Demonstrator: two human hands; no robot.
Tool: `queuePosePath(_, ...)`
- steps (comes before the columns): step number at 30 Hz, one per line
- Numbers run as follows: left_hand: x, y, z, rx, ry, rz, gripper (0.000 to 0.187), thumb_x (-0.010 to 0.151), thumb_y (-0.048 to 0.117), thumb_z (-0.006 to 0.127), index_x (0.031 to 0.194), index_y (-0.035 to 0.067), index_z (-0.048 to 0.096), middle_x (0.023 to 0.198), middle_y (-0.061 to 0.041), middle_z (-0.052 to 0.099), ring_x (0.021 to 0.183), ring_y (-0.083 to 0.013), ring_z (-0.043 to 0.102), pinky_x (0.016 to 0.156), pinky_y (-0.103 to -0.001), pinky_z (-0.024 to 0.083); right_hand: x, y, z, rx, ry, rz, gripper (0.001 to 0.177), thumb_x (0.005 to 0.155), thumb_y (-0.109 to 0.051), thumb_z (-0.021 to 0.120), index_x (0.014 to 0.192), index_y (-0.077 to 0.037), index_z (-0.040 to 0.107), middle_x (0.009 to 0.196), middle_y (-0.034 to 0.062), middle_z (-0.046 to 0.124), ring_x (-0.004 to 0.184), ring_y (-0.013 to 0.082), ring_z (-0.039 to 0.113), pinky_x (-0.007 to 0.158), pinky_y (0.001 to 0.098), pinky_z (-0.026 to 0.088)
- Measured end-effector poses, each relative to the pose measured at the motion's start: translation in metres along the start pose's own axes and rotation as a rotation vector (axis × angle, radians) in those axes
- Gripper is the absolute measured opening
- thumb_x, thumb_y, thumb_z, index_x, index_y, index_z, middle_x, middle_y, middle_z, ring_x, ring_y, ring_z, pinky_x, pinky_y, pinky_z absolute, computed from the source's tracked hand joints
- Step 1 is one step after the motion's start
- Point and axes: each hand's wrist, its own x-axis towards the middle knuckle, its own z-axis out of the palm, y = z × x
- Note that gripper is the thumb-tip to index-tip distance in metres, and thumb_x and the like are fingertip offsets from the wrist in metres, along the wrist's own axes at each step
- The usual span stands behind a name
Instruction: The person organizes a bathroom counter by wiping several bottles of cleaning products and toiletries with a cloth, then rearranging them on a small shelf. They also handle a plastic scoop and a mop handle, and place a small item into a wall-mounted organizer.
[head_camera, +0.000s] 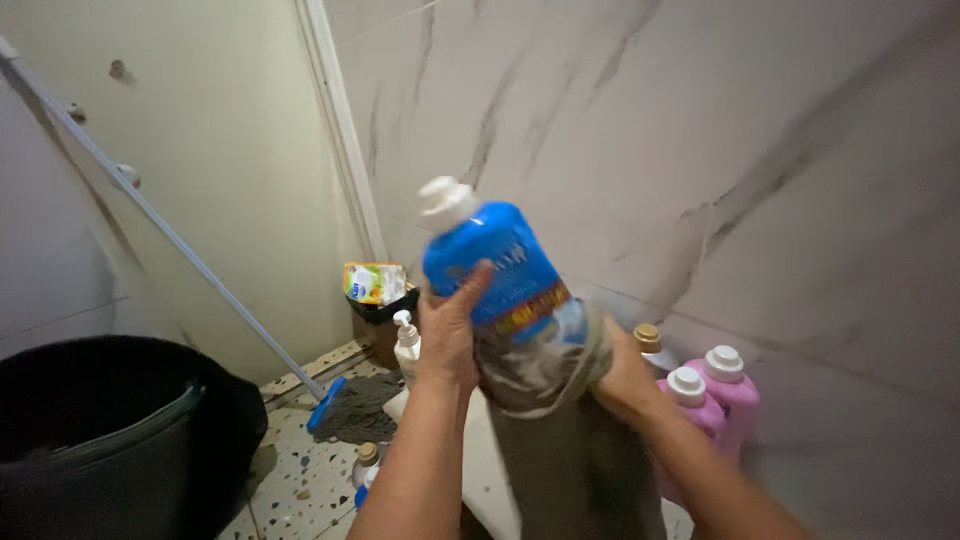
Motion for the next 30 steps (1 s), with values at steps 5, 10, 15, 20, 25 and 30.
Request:
queuePosePath(5, -0.007, -0.040, 0.004, -0.115, 0.112, 0.085, 0.049, 0.083, 0.017, 0.079, 0.128, 0.007, 0.062, 0.116, -0.008, 0.071, 0.105, -0.0230, 0.069, 0.094, -0.043, 0.057, -0.021, 0.024, 0.034, 0.911, 0.207, 0.431, 0.043, 0.090, -0.034, 0.066, 0.126, -0.010, 0.063, 0.115, 0.0065, 0.073, 0.106, 0.0236, 0.067, 0.093, 0.0426, 0.054)
queuePosePath(10, -0.022, -0.075, -0.010, -0.221, 0.213, 0.015, 0.048, 0.082, 0.010, 0.078, 0.127, 0.008, 0.063, 0.118, -0.007, 0.072, 0.106, -0.0225, 0.070, 0.097, -0.041, 0.056, -0.028, 0.038, 0.036, 0.805, 0.308, 0.251, 0.034, 0.104, -0.027, 0.059, 0.128, -0.003, 0.065, 0.119, 0.0107, 0.070, 0.109, 0.0274, 0.065, 0.096, 0.0446, 0.052)
queuePosePath(15, -0.025, -0.088, -0.023, -0.350, 0.349, -0.076, 0.046, 0.085, 0.014, 0.074, 0.128, 0.008, 0.061, 0.117, -0.008, 0.072, 0.105, -0.0248, 0.071, 0.096, -0.045, 0.058, -0.025, 0.035, 0.029, -0.981, 0.513, -0.497, 0.031, 0.093, -0.016, 0.057, 0.118, -0.003, 0.069, 0.123, 0.0223, 0.070, 0.120, 0.0409, 0.062, 0.105, 0.0504, 0.048)
queuePosePath(20, -0.016, -0.095, -0.031, -0.272, 0.397, -0.027, 0.049, 0.085, 0.017, 0.074, 0.132, 0.010, 0.059, 0.120, -0.005, 0.070, 0.105, -0.0228, 0.070, 0.093, -0.044, 0.057, -0.030, 0.042, 0.038, -0.630, 0.431, -0.209, 0.019, 0.095, -0.018, 0.059, 0.098, -0.005, 0.073, 0.100, 0.0179, 0.074, 0.095, 0.0387, 0.069, 0.081, 0.0477, 0.055)
queuePosePath(25, -0.003, -0.074, -0.051, 0.135, 0.334, 0.141, 0.062, 0.079, 0.009, 0.081, 0.134, 0.005, 0.055, 0.118, -0.010, 0.070, 0.103, -0.0232, 0.070, 0.093, -0.041, 0.058, -0.053, 0.042, 0.028, -0.338, 0.366, 0.073, 0.017, 0.087, -0.020, 0.071, 0.089, -0.003, 0.072, 0.088, 0.0199, 0.074, 0.085, 0.0396, 0.073, 0.075, 0.0457, 0.057)
queuePosePath(30, -0.018, -0.077, -0.054, 0.536, 0.195, -0.041, 0.073, 0.069, 0.006, 0.087, 0.133, 0.011, 0.052, 0.116, -0.005, 0.069, 0.101, -0.0182, 0.069, 0.090, -0.037, 0.059, -0.049, 0.033, 0.025, -0.067, 0.228, 0.357, 0.051, 0.065, -0.004, 0.065, 0.116, -0.004, 0.058, 0.100, 0.0215, 0.075, 0.092, 0.0378, 0.074, 0.082, 0.0431, 0.056)
